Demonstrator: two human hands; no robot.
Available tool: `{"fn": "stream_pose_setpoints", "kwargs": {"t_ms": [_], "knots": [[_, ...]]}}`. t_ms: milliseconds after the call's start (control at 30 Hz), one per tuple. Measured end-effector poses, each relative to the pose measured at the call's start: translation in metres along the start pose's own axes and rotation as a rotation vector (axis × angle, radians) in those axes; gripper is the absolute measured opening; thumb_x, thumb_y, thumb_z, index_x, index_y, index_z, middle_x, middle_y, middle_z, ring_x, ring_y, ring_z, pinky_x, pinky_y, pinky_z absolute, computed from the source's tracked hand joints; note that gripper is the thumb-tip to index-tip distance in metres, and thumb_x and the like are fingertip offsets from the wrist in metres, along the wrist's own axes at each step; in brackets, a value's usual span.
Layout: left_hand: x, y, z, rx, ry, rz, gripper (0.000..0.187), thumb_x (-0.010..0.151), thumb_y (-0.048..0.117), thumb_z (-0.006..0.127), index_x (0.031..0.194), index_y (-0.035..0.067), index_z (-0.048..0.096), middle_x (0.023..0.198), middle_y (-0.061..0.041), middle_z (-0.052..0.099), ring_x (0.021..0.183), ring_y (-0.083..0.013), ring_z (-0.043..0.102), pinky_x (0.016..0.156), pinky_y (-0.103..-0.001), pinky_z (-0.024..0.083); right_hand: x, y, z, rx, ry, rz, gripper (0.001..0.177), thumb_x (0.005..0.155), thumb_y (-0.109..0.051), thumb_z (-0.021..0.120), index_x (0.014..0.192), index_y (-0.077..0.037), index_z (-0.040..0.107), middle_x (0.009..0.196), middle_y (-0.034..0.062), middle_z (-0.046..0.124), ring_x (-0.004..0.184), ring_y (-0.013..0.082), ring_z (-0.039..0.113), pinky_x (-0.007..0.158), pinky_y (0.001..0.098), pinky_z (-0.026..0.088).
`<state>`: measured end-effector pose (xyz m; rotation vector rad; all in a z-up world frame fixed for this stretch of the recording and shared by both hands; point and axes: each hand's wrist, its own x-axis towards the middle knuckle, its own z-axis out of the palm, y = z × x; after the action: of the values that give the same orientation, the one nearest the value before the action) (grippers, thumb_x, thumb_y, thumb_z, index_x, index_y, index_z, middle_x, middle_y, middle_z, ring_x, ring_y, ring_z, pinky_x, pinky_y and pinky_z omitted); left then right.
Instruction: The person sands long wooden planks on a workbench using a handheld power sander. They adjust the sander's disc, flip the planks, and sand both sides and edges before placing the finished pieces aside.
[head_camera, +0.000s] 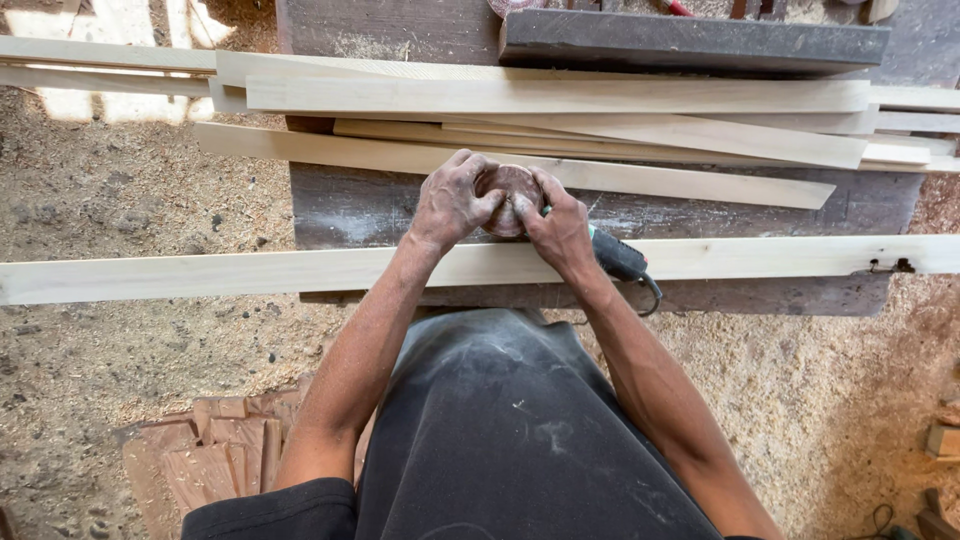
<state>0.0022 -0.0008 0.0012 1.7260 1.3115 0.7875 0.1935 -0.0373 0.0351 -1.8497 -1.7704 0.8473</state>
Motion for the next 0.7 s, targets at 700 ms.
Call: {"fn": "stream_pose_setpoints", "kwargs": {"t_ms": [700], "knots": [[-0.007, 0.001, 0.011, -0.169, 0.083, -0.185, 0.033, 0.078, 0.023, 0.081, 0.103, 0.004, 0.07, 0.1, -0.015, 0.075, 0.09, -0.0289, 0.074, 0.083, -0.039, 0.059, -0.003, -0.002, 0.008, 0.072, 0.057, 0.085, 0.054, 0.09, -0.021, 0.069, 0.138, -0.001, 0.058, 0.129, 0.0227, 0.07, 0.118, 0.0319, 0.071, 0.103, 0.0393, 0.056]]}}
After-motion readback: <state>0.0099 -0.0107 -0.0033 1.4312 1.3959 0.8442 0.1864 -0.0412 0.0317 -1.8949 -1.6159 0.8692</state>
